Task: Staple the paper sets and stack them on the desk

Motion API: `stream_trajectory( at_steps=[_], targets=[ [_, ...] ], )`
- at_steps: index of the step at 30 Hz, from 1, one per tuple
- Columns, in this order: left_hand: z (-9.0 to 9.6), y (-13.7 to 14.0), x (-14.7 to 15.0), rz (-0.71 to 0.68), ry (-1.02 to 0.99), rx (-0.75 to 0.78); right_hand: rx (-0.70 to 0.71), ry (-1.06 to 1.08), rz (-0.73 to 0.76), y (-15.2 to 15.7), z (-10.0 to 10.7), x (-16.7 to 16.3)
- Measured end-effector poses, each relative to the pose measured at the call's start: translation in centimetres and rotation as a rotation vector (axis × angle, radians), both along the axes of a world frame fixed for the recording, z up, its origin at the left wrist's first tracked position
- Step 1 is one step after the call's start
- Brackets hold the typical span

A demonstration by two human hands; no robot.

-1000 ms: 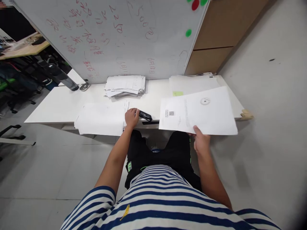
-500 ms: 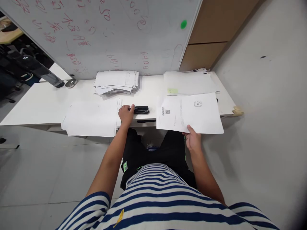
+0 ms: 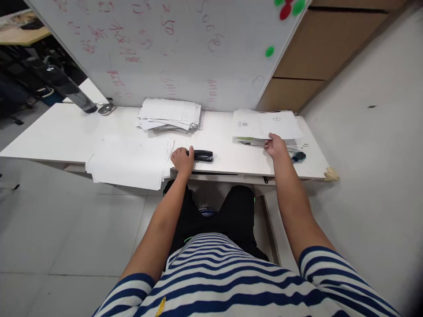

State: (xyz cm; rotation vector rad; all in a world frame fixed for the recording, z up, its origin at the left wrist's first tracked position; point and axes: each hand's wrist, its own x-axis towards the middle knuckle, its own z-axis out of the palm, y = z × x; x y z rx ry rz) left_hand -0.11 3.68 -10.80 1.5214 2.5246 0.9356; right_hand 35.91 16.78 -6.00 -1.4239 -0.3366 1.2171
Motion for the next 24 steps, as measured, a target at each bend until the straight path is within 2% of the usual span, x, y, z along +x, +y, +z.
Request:
stream_trajectory(
  at_steps=[3, 5, 6, 9, 11, 14, 20, 22, 24],
  targets=[
    [0.1, 0.0, 0.2, 0.014, -0.003, 0.007, 0.016, 0.022, -0.006, -1.5, -1.2, -1.3],
    [0.1, -0.1, 0.2, 0.007, -0.017, 0.010, 0.076, 0.000, -0.022, -4.0, -2.6, -2.9],
    [0.1, -0.2, 0.2, -0.002, -0.024, 0.011, 0.152, -0.049, -0.028, -5.4, -3.3, -3.7],
    [0.3, -0.6, 0.2, -0.054, -0.025, 0.026, 0.326, -0.373, 0.118, -9.2, -5.4, -6.1],
    [0.4, -0.8, 0.1, -0.109, -0.003, 0.039, 0.356, -0.574, 0.224, -10.6, -6.5, -7.2],
    [0.4, -0.8, 0.2, -0.160, 0.035, 0.029, 0.355, -0.724, 0.244, -11.3, -7.5, -7.8],
    [0.8, -1.4, 0.4, -0.156, 0.058, 0.033, 0.372, -0.789, 0.206, -11.4, -7.8, -8.2],
    [1.2, -2.1, -0.7, -0.106, 0.071, 0.079, 0.392, -0.785, 0.190, -11.6, -7.7, -8.3],
    [1.7, -2.9, -3.0, 0.004, 0.081, 0.105, 0.407, -0.766, 0.185, -11.8, -7.6, -8.6]
  ],
)
